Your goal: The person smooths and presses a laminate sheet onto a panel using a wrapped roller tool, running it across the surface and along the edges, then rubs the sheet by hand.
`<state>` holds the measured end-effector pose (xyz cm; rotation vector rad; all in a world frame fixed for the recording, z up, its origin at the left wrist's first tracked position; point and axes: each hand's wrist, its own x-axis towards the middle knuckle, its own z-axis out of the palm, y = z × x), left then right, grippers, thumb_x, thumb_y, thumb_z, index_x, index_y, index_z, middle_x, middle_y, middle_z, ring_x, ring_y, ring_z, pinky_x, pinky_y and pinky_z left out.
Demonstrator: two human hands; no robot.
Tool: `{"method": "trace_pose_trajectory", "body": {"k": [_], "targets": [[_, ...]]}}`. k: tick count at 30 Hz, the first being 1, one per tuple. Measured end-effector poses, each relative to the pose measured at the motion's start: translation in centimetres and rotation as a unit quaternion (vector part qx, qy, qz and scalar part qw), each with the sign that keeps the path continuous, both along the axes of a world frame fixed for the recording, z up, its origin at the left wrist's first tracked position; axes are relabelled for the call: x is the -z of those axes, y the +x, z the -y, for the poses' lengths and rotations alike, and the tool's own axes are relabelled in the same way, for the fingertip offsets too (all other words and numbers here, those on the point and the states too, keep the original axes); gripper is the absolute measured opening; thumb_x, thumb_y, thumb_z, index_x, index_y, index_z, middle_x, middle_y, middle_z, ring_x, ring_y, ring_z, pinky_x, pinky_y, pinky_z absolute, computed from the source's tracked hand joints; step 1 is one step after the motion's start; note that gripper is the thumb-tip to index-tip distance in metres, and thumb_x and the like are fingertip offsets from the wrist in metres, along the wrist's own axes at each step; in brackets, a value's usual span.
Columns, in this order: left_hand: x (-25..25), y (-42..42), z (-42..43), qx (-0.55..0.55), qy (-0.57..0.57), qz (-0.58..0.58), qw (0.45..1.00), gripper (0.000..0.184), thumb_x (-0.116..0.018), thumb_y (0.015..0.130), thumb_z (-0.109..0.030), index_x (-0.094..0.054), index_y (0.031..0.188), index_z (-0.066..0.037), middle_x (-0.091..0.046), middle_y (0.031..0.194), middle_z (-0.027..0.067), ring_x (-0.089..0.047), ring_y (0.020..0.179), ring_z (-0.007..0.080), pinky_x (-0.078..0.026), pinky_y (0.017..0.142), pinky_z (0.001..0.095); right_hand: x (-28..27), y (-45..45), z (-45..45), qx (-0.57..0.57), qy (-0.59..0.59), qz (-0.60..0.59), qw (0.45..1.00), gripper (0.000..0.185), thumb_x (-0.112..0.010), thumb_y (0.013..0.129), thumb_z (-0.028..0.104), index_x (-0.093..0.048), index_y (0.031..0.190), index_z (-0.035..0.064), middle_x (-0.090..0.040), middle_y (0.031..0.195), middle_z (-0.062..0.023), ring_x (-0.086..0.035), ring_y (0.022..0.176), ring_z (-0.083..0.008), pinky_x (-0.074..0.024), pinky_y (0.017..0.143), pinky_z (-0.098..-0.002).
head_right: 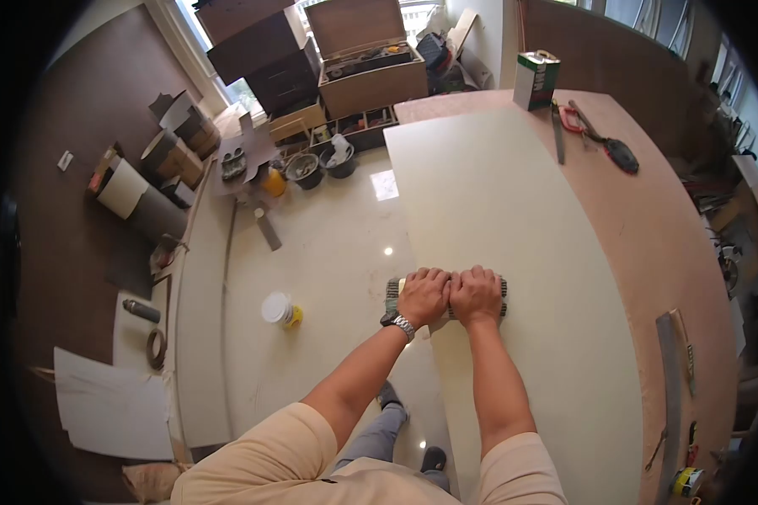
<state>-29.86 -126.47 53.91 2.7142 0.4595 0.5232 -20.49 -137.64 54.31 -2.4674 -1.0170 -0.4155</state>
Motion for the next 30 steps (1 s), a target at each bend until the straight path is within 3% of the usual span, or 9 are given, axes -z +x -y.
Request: {"method": "trace_pose_trajectory", "body": {"k": [17, 30], "targets": [[-0.5, 13.9, -20.9, 0.02, -0.021, -0.001, 1.0, 0.023, -0.055, 0.1, -0.029, -0.069, 0.105, -0.012, -0.07, 0.109, 0.007, -0.064, 0.107, 0.0297, -0.047, 0.095, 0.0462, -0.5, 13.6, -20.8, 0.014, -0.005, -0.002, 1.0, 0.026, -0.062, 0.096, 0.03, -0.075, 0.083, 0.0106, -0.067, 0.093, -0.0072, -0.062, 0.095, -0.0299, -0.0477, 0.095, -0.0447], [-0.8, 23.6, -36.7, 0.03, -0.021, -0.022, 0.999, 0.028, -0.053, 0.101, -0.029, -0.071, 0.115, -0.011, -0.071, 0.116, 0.0083, -0.062, 0.113, 0.0314, -0.046, 0.099, 0.0479, -0.3, 23.6, -36.3, 0.003, 0.022, -0.003, 1.0, 0.031, -0.061, 0.097, 0.033, -0.073, 0.08, 0.0103, -0.067, 0.092, -0.0091, -0.063, 0.097, -0.0295, -0.0475, 0.096, -0.0456]]}}
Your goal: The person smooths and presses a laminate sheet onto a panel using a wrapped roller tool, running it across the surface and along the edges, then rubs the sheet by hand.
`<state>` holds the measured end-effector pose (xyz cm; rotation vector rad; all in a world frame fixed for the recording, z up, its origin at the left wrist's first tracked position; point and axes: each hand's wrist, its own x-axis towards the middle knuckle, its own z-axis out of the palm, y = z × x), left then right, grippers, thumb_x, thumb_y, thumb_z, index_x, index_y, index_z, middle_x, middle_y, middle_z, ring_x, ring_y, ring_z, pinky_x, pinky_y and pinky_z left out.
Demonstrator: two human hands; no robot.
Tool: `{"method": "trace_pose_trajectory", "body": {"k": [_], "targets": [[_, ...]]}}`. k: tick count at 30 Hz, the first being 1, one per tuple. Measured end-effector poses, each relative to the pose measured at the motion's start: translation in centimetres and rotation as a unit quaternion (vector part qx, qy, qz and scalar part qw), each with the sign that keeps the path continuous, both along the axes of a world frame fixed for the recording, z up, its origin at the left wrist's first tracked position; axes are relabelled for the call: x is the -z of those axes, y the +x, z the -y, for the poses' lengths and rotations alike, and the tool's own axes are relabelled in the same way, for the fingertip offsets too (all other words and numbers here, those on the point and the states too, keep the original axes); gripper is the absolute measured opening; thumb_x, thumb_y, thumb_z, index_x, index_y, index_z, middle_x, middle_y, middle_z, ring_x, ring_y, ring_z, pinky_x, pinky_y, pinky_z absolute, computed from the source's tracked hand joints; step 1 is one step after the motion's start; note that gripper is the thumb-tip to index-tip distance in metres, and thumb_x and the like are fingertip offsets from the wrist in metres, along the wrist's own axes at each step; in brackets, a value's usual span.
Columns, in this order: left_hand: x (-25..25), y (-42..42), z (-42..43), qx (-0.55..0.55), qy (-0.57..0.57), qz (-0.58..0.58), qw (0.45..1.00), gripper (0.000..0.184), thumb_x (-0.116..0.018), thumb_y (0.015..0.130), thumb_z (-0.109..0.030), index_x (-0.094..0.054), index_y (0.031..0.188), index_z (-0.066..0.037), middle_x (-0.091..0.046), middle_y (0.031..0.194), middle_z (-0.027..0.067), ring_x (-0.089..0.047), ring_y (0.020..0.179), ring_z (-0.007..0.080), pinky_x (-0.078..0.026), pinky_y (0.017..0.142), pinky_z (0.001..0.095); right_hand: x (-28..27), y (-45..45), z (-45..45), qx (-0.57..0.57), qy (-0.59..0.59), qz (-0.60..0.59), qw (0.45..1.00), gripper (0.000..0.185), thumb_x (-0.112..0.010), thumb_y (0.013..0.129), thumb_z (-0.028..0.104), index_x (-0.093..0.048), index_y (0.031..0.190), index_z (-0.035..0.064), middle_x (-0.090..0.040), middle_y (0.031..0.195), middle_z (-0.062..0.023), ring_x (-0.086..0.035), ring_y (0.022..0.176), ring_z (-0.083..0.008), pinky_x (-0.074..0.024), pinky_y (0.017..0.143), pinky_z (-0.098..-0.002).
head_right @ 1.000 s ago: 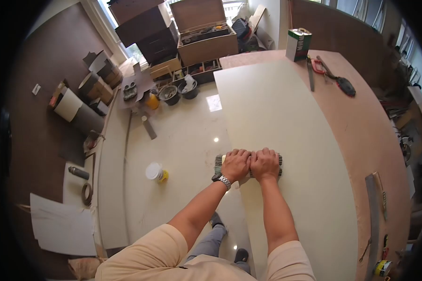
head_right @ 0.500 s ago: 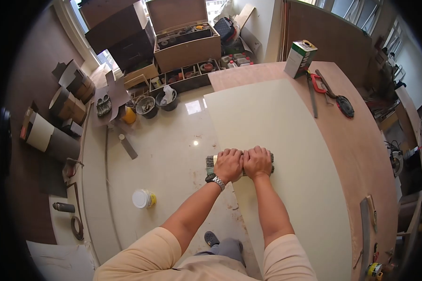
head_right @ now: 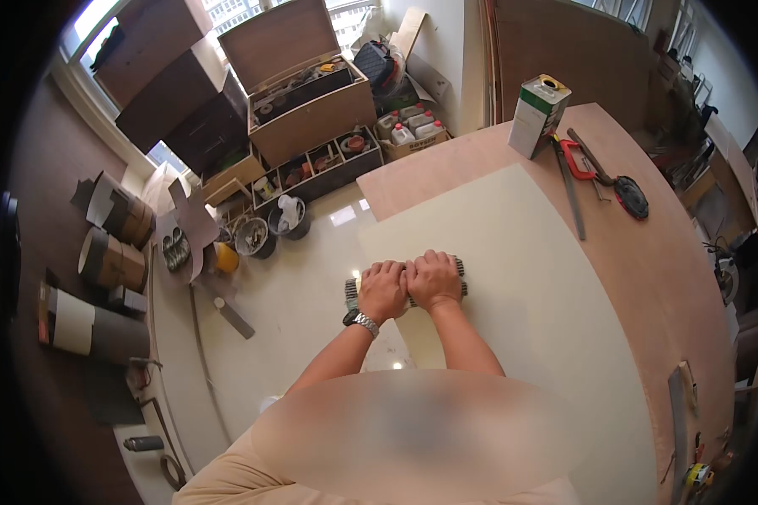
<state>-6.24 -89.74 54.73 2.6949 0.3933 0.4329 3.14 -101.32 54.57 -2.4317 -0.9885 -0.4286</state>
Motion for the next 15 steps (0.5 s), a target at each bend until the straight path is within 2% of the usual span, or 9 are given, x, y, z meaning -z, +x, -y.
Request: {"method": "trace_pose_trajectory", "body": {"k": [6, 15], "targets": [[-0.5, 3.5, -5.7, 0.004, 0.006, 0.025, 1.0, 0.026, -0.055, 0.1, -0.027, -0.071, 0.112, -0.012, -0.072, 0.112, 0.0086, -0.064, 0.108, 0.0319, -0.048, 0.096, 0.0479, -0.2, 3.0, -5.7, 0.009, 0.003, -0.006, 1.0, 0.027, -0.063, 0.095, 0.031, -0.073, 0.081, 0.0108, -0.067, 0.092, -0.0088, -0.063, 0.096, -0.0302, -0.0475, 0.094, -0.0459], [-0.4, 6.0, -9.3, 0.049, 0.021, 0.05, 0.997, 0.023, -0.056, 0.099, -0.027, -0.07, 0.108, -0.011, -0.071, 0.108, 0.0091, -0.065, 0.104, 0.0318, -0.047, 0.094, 0.0467, 0.0, 4.8, -8.7, 0.045, 0.017, -0.001, 0.999, 0.026, -0.064, 0.095, 0.031, -0.073, 0.08, 0.0114, -0.067, 0.089, -0.0086, -0.063, 0.093, -0.0306, -0.0473, 0.092, -0.0463]]}}
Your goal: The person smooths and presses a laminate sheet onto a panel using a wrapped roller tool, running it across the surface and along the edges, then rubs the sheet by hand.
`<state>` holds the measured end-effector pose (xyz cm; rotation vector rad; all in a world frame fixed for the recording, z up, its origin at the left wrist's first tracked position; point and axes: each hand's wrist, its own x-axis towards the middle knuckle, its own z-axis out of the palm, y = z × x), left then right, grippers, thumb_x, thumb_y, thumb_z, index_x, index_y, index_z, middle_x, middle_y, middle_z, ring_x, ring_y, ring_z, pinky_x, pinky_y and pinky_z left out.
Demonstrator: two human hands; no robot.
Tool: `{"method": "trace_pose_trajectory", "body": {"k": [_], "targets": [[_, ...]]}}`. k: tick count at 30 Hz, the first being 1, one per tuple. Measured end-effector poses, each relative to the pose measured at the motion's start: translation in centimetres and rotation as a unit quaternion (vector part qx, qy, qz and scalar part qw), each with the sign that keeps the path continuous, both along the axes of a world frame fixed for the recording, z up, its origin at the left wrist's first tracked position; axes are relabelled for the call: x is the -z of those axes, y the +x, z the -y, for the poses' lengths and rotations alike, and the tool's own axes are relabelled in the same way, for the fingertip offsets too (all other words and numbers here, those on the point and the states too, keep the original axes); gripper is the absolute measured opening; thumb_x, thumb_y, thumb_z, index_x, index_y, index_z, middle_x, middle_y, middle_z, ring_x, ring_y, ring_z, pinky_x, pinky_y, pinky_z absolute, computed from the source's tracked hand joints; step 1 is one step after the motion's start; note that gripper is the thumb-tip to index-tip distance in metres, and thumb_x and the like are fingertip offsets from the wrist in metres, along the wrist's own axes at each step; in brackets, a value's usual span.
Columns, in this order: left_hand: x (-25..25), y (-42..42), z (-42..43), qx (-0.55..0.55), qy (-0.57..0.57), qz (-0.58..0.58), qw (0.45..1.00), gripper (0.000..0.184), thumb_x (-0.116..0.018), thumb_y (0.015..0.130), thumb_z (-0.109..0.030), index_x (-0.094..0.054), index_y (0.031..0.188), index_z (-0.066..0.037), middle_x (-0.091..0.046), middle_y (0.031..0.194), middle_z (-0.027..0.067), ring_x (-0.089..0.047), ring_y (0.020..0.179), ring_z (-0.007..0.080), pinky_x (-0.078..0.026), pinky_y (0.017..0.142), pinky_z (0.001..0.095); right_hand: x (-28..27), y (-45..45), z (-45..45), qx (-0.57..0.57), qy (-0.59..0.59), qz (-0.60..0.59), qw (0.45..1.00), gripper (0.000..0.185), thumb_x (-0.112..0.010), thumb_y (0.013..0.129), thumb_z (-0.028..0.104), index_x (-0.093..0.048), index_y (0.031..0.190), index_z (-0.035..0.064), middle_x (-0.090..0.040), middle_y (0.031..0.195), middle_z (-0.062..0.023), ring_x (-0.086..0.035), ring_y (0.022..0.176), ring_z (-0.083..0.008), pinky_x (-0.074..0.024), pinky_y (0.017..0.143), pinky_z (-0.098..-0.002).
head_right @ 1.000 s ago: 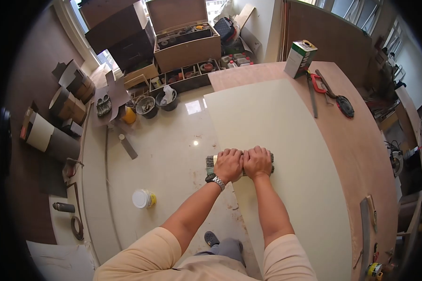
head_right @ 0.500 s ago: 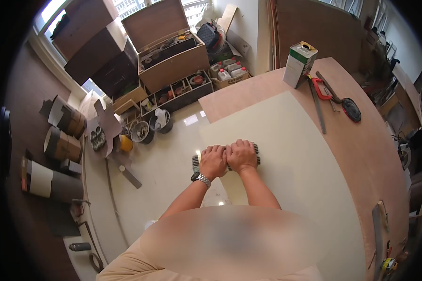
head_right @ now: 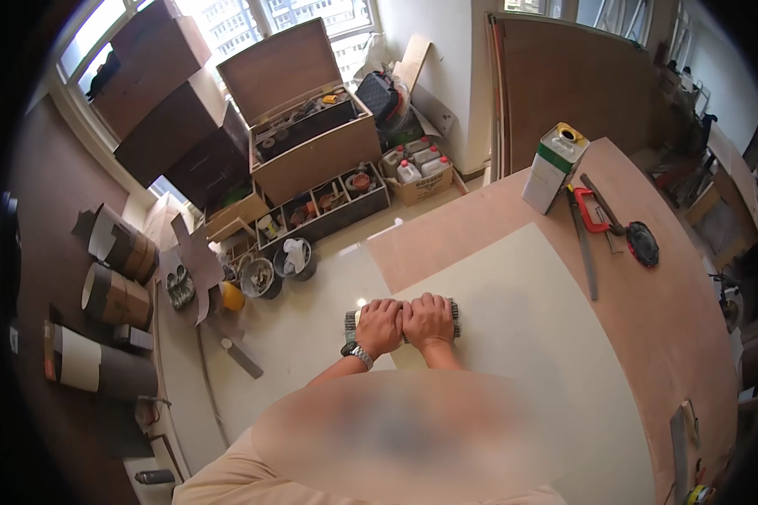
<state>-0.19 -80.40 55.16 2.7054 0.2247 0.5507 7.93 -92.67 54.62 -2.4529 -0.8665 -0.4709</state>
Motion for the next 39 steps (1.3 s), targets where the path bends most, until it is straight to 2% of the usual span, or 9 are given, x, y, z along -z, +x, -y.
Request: {"method": "trace_pose_trajectory", "body": {"k": [5, 14, 18, 19, 28, 32, 34, 39], "targets": [[0.4, 0.3, -0.7, 0.037, -0.015, -0.017, 0.999, 0.026, -0.056, 0.099, -0.026, -0.07, 0.113, -0.008, -0.072, 0.112, 0.0111, -0.064, 0.109, 0.0334, -0.047, 0.096, 0.0491, -0.3, -0.2, -0.1, 0.018, -0.001, -0.009, 1.0, 0.027, -0.063, 0.095, 0.032, -0.072, 0.079, 0.0124, -0.068, 0.09, -0.0081, -0.064, 0.095, -0.0292, -0.0473, 0.093, -0.0449], [-1.7, 1.6, -2.8, 0.096, -0.021, -0.098, 0.99, 0.025, -0.056, 0.1, -0.028, -0.065, 0.114, -0.009, -0.069, 0.114, 0.0125, -0.064, 0.109, 0.0337, -0.046, 0.092, 0.0509, -0.6, 0.6, -1.2, 0.048, -0.03, -0.024, 0.998, 0.026, -0.064, 0.094, 0.033, -0.072, 0.081, 0.0132, -0.068, 0.091, -0.0072, -0.064, 0.095, -0.0292, -0.0471, 0.094, -0.0448], [-2.3, 0.1, -4.7, 0.157, -0.04, -0.06, 0.985, 0.036, -0.056, 0.102, -0.029, -0.063, 0.128, -0.006, -0.068, 0.124, 0.012, -0.062, 0.115, 0.0325, -0.045, 0.098, 0.0491, -0.9, -0.1, -1.5, 0.05, -0.038, -0.008, 0.998, 0.024, -0.064, 0.094, 0.032, -0.071, 0.083, 0.0129, -0.067, 0.093, -0.0075, -0.064, 0.097, -0.0295, -0.0471, 0.095, -0.0449], [-2.4, 0.1, -5.2, 0.163, -0.029, -0.083, 0.983, 0.041, -0.056, 0.102, -0.03, -0.061, 0.134, -0.005, -0.067, 0.129, 0.0118, -0.06, 0.12, 0.0317, -0.044, 0.101, 0.0486, -0.8, -0.2, -1.9, 0.054, -0.042, -0.01, 0.998, 0.022, -0.064, 0.094, 0.032, -0.071, 0.083, 0.013, -0.067, 0.093, -0.0074, -0.063, 0.097, -0.0299, -0.0472, 0.095, -0.045], [-1.3, 3.9, -7.9, 0.221, 0.029, -0.049, 0.974, 0.037, -0.057, 0.102, -0.028, -0.063, 0.133, -0.009, -0.069, 0.127, 0.0103, -0.063, 0.118, 0.0321, -0.045, 0.099, 0.0477, -0.3, 1.0, -4.2, 0.132, -0.021, 0.007, 0.991, 0.023, -0.065, 0.093, 0.032, -0.074, 0.084, 0.0128, -0.07, 0.095, -0.0085, -0.064, 0.097, -0.0297, -0.0469, 0.096, -0.0457], [-1.8, 5.4, -8.8, 0.259, 0.046, -0.079, 0.961, 0.032, -0.055, 0.103, -0.027, -0.063, 0.129, -0.009, -0.069, 0.123, 0.0114, -0.063, 0.116, 0.0338, -0.046, 0.096, 0.0498, -0.5, 1.3, -5.0, 0.187, 0.0, -0.068, 0.98, 0.027, -0.06, 0.096, 0.033, -0.074, 0.086, 0.0115, -0.071, 0.101, -0.011, -0.064, 0.104, -0.0312, -0.0445, 0.099, -0.0475], [-2.1, 6.6, -8.2, 0.281, 0.065, -0.094, 0.953, 0.031, -0.054, 0.104, -0.026, -0.063, 0.129, -0.009, -0.069, 0.123, 0.0114, -0.063, 0.116, 0.0344, -0.046, 0.095, 0.0508, -0.6, 1.1, -4.6, 0.197, 0.002, -0.065, 0.978, 0.028, -0.058, 0.098, 0.033, -0.074, 0.088, 0.0116, -0.071, 0.101, -0.0105, -0.064, 0.104, -0.0304, -0.0442, 0.099, -0.0469], [-0.9, 8.4, -4.4, 0.352, 0.063, -0.005, 0.934, 0.028, -0.055, 0.103, -0.026, -0.065, 0.121, -0.009, -0.07, 0.115, 0.0102, -0.063, 0.111, 0.0336, -0.044, 0.095, 0.051, -1.0, -0.3, -0.8, 0.308, -0.014, -0.08, 0.948, 0.029, -0.057, 0.101, 0.035, -0.074, 0.094, 0.0126, -0.071, 0.106, -0.0091, -0.062, 0.108, -0.0292, -0.0426, 0.101, -0.0465]]}}
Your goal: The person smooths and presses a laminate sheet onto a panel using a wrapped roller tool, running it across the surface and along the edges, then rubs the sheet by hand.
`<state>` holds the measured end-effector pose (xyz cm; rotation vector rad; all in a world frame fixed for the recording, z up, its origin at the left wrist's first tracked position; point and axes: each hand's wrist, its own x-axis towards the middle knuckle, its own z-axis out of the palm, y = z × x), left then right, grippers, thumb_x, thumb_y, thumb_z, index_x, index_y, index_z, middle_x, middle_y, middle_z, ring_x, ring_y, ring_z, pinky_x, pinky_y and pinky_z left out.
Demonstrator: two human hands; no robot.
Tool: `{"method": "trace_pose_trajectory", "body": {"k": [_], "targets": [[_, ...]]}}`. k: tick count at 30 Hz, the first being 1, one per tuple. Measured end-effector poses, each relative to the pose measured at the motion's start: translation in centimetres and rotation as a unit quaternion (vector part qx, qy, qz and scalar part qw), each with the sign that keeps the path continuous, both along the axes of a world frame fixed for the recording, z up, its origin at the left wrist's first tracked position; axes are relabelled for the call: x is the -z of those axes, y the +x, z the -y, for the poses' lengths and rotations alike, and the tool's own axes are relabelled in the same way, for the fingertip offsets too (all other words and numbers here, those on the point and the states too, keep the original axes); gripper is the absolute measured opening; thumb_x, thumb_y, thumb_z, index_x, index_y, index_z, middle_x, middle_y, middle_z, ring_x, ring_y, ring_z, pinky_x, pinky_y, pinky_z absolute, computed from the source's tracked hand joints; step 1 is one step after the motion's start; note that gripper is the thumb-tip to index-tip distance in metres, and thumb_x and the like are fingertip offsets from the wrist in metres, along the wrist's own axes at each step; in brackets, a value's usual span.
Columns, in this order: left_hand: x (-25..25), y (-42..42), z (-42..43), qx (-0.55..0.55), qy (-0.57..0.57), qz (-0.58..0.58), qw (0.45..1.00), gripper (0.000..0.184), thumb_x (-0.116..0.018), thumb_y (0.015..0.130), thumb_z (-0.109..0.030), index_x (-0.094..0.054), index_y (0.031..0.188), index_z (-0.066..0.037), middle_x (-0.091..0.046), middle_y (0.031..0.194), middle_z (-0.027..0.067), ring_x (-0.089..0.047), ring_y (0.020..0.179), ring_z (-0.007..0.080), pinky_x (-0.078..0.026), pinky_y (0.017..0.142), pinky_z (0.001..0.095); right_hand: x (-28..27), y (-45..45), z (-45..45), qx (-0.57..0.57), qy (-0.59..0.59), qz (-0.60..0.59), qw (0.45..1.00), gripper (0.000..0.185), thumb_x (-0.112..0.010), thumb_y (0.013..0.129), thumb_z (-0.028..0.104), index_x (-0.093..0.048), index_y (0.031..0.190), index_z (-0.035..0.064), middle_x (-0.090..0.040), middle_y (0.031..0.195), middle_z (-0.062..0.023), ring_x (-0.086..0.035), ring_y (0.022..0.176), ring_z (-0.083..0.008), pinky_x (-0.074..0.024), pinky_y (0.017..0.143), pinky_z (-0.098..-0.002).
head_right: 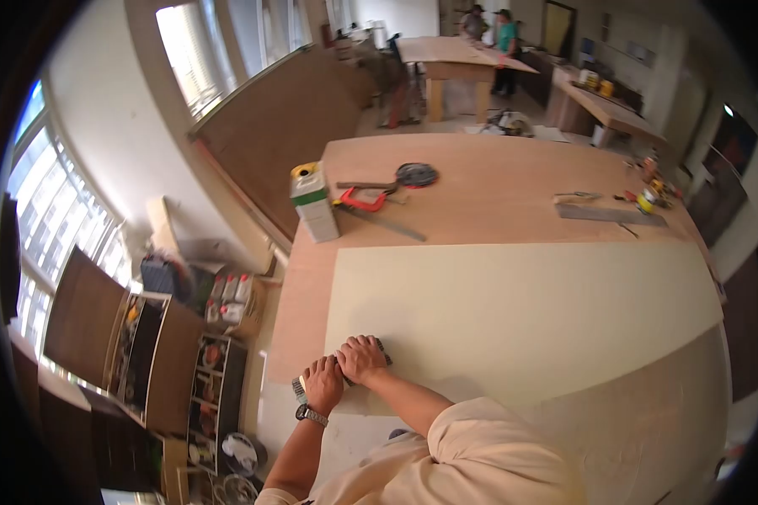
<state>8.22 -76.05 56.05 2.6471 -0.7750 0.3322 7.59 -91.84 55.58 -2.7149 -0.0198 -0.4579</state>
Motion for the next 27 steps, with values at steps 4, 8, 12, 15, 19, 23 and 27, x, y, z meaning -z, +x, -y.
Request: {"method": "trace_pose_trajectory", "body": {"k": [4, 8, 12, 15, 19, 23, 27], "targets": [[-0.6, 1.8, 3.5, 0.075, -0.005, -0.047, 0.996, 0.028, -0.055, 0.102, -0.028, -0.068, 0.118, -0.01, -0.071, 0.117, 0.0118, -0.062, 0.114, 0.0344, -0.044, 0.098, 0.0522, 0.7, -0.9, 2.8, 0.088, -0.029, -0.025, 0.995, 0.03, -0.055, 0.103, 0.036, -0.074, 0.1, 0.0118, -0.07, 0.109, -0.0086, -0.062, 0.11, -0.0291, -0.0419, 0.102, -0.0467], [-0.2, 3.6, 6.7, 0.086, -0.057, -0.011, 0.995, 0.025, -0.062, 0.096, -0.031, -0.071, 0.101, -0.009, -0.071, 0.105, 0.0104, -0.065, 0.104, 0.0334, -0.047, 0.092, 0.0495, 0.5, -1.3, 5.4, 0.133, -0.031, -0.065, 0.988, 0.029, -0.056, 0.103, 0.035, -0.072, 0.101, 0.0114, -0.069, 0.11, -0.009, -0.062, 0.109, -0.0288, -0.0425, 0.101, -0.0476], [0.0, 6.3, 8.7, 0.108, -0.051, -0.006, 0.993, 0.023, -0.064, 0.094, -0.031, -0.073, 0.096, -0.01, -0.072, 0.1, 0.0106, -0.066, 0.099, 0.0331, -0.048, 0.089, 0.0486, 0.4, -0.2, 6.6, 0.17, -0.035, -0.03, 0.984, 0.027, -0.057, 0.102, 0.033, -0.072, 0.096, 0.0115, -0.069, 0.105, -0.0089, -0.063, 0.105, -0.0294, -0.0436, 0.095, -0.0483], [-0.4, 8.9, 10.0, 0.122, -0.04, -0.013, 0.992, 0.023, -0.064, 0.093, -0.029, -0.075, 0.096, -0.01, -0.073, 0.1, 0.0112, -0.067, 0.097, 0.0335, -0.05, 0.087, 0.0485, 0.9, 1.8, 7.5, 0.197, -0.044, -0.001, 0.979, 0.026, -0.059, 0.101, 0.032, -0.072, 0.093, 0.0117, -0.07, 0.101, -0.0086, -0.063, 0.101, -0.0303, -0.0439, 0.091, -0.0486], [0.5, 12.8, 12.2, 0.115, -0.064, 0.013, 0.991, 0.02, -0.066, 0.092, -0.03, -0.072, 0.087, -0.011, -0.073, 0.096, 0.0111, -0.067, 0.093, 0.0342, -0.05, 0.081, 0.0493, 0.7, 5.9, 9.6, 0.198, -0.044, 0.017, 0.979, 0.025, -0.061, 0.099, 0.032, -0.072, 0.089, 0.012, -0.07, 0.098, -0.0092, -0.063, 0.099, -0.0314, -0.0444, 0.089, -0.0497], [0.7, 16.7, 14.4, 0.099, -0.054, 0.022, 0.993, 0.024, -0.064, 0.094, -0.032, -0.069, 0.083, -0.012, -0.072, 0.092, 0.01, -0.066, 0.091, 0.0332, -0.049, 0.08, 0.049, 0.2, 10.1, 11.7, 0.192, -0.04, -0.002, 0.981, 0.027, -0.059, 0.1, 0.032, -0.072, 0.089, 0.0114, -0.069, 0.099, -0.0094, -0.063, 0.1, -0.0319, -0.0446, 0.091, -0.0492], [0.0, 20.8, 16.4, 0.093, -0.035, 0.014, 0.995, 0.022, -0.063, 0.096, -0.03, -0.072, 0.087, -0.012, -0.072, 0.094, 0.0098, -0.066, 0.095, 0.0333, -0.049, 0.084, 0.049, 0.6, 14.4, 13.6, 0.199, -0.034, -0.001, 0.979, 0.028, -0.057, 0.101, 0.033, -0.072, 0.092, 0.0114, -0.069, 0.1, -0.0094, -0.062, 0.101, -0.0315, -0.0436, 0.092, -0.0483]]}}
